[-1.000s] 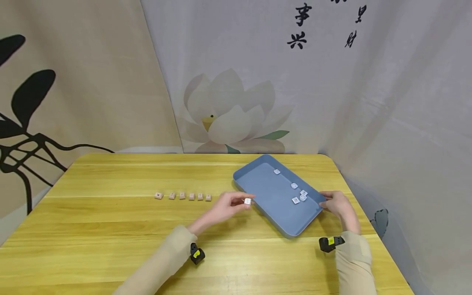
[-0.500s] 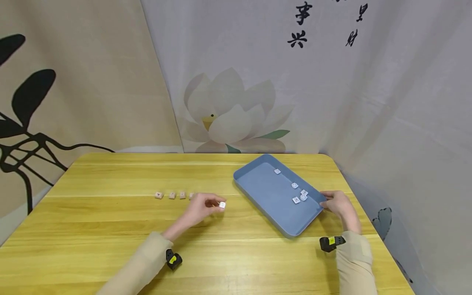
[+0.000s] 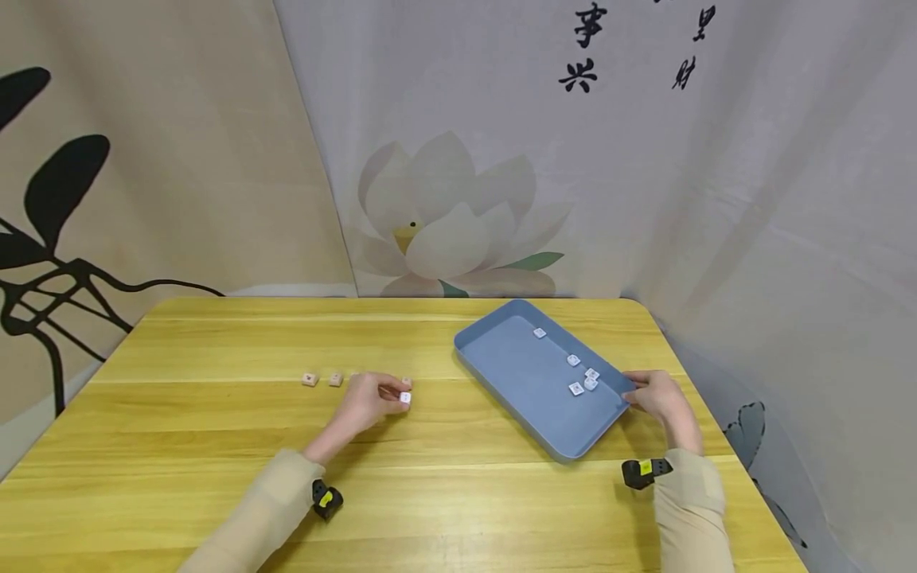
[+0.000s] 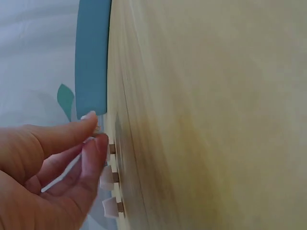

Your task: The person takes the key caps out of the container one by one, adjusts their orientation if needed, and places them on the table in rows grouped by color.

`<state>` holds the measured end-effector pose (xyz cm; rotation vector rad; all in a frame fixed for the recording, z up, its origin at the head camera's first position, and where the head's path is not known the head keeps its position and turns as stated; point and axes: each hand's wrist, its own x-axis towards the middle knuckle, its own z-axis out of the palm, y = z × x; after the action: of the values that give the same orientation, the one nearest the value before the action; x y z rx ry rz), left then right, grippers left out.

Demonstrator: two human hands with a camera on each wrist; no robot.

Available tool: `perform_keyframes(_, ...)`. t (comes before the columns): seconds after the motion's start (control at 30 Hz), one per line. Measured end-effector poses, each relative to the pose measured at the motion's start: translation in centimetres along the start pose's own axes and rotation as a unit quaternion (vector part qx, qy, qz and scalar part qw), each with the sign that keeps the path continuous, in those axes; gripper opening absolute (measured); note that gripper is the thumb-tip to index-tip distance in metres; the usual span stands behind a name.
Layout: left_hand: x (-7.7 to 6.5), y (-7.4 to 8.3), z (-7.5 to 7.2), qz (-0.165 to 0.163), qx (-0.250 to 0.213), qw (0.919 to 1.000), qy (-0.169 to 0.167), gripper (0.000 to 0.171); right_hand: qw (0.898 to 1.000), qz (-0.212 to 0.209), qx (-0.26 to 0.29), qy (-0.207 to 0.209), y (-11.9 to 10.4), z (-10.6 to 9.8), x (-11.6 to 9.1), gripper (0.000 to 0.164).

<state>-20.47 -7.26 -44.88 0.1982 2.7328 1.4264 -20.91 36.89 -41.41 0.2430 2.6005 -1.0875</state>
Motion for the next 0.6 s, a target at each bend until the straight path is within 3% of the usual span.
perform_keyframes(0.23,0.09,-0.13,-0.06,0.001,0.057,0.9984,0.0,0.02,1.0,-0.004,0.004,-0.004,0.05,0.02,-0.14,0.056)
perform_keyframes(0.6,0.26,-0.12,-0.06,0.005,0.071,0.9975,-0.002,0.021,1.0,-0.006,0.0,-0.003,0.09,-0.01,-0.11,0.057)
